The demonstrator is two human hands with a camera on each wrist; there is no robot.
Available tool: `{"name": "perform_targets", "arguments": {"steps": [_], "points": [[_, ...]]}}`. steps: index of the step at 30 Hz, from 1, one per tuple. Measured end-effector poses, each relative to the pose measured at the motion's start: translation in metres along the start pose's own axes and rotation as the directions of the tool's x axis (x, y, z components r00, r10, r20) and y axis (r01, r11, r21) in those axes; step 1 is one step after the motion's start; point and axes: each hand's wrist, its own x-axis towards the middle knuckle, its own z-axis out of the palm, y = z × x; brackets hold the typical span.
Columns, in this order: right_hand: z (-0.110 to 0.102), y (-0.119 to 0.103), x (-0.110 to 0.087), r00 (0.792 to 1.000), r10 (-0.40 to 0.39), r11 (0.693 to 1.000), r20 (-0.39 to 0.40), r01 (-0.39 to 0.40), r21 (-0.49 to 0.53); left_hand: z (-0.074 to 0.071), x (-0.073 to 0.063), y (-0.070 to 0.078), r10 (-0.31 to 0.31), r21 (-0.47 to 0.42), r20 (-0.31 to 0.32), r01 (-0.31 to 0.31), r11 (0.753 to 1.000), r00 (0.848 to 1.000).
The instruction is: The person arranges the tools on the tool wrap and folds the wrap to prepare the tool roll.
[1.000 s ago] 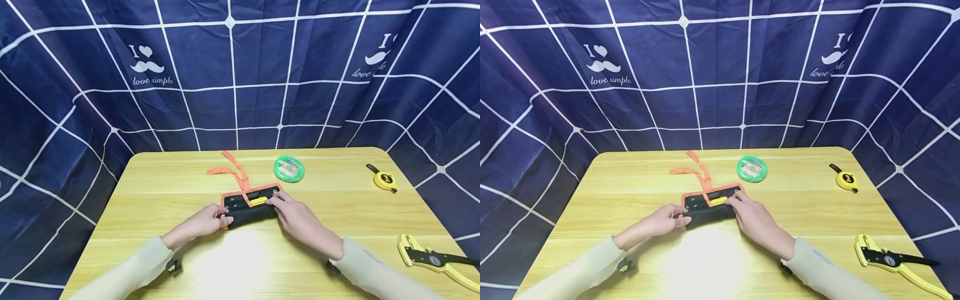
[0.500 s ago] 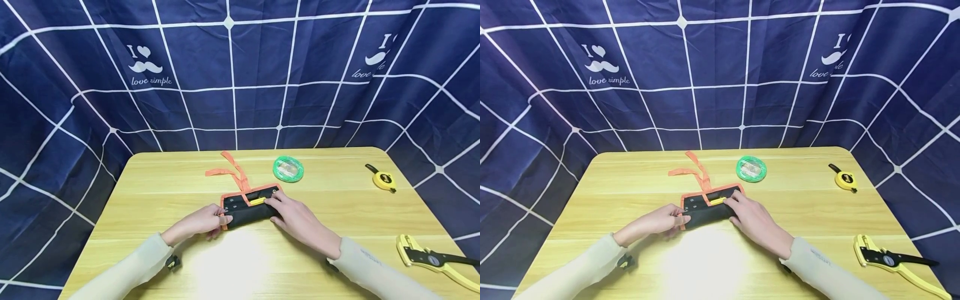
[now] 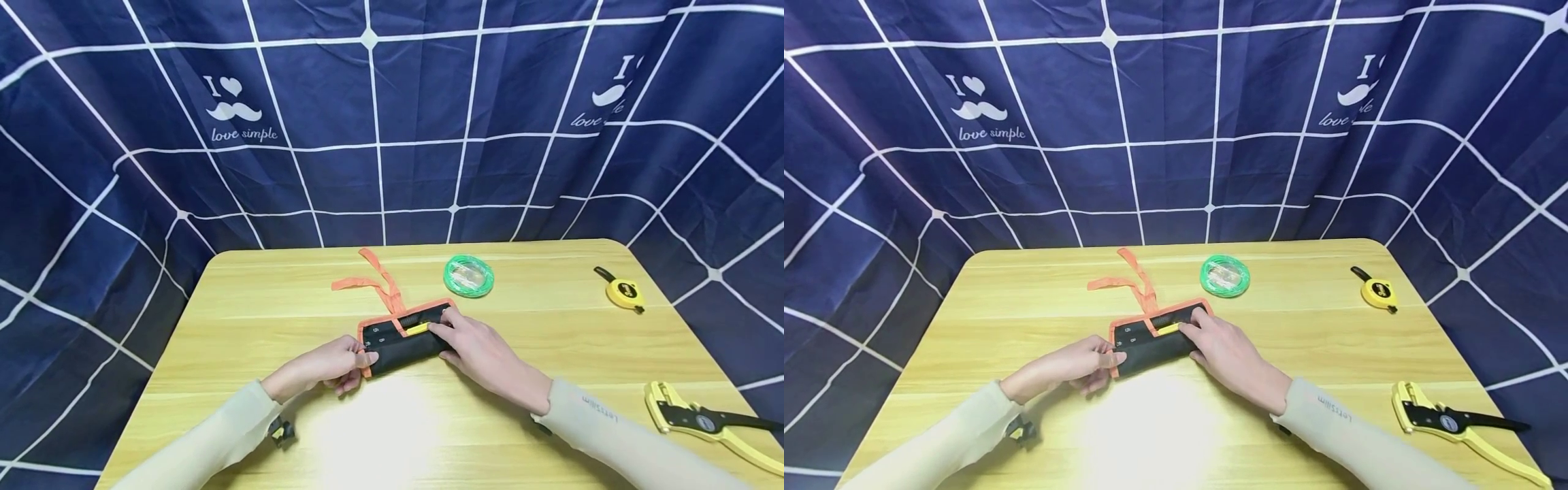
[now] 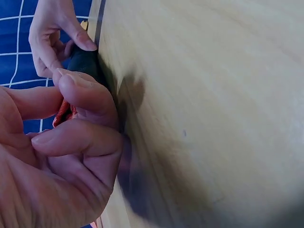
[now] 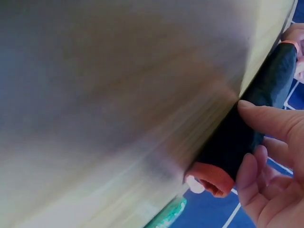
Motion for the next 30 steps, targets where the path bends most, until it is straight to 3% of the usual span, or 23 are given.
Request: {"name": "perform_targets", "arguments": {"steps": [14, 18, 20, 24, 30], "points": [[-0.002, 0.008, 0.009, 0.985, -0.170, 0.978, 0.007, 0.170, -0.117, -0.001, 0.000, -0.003, -0.006, -0.016, -0.042, 0.005, 1.000, 0.999], [-0.004, 0.012, 0.014, 0.981, -0.192, 0.977, 0.022, 0.193, -0.093, 0.000, -0.001, -0.006, 0.024, -0.022, -0.110, -0.027, 0.999, 0.994], [-0.005, 0.014, 0.016, 0.981, -0.191, 0.979, 0.027, 0.193, -0.072, 0.001, 0.000, -0.008, 0.070, -0.007, -0.167, -0.072, 0.997, 0.984], [-0.006, 0.019, 0.019, 0.983, -0.180, 0.983, 0.034, 0.180, -0.025, 0.001, 0.001, -0.010, 0.193, 0.037, -0.259, -0.190, 0.981, 0.946], [-0.008, 0.024, 0.023, 0.984, -0.172, 0.984, 0.040, 0.169, 0.057, 0.000, 0.002, -0.010, 0.327, 0.169, -0.289, -0.288, 0.943, 0.900]]}}
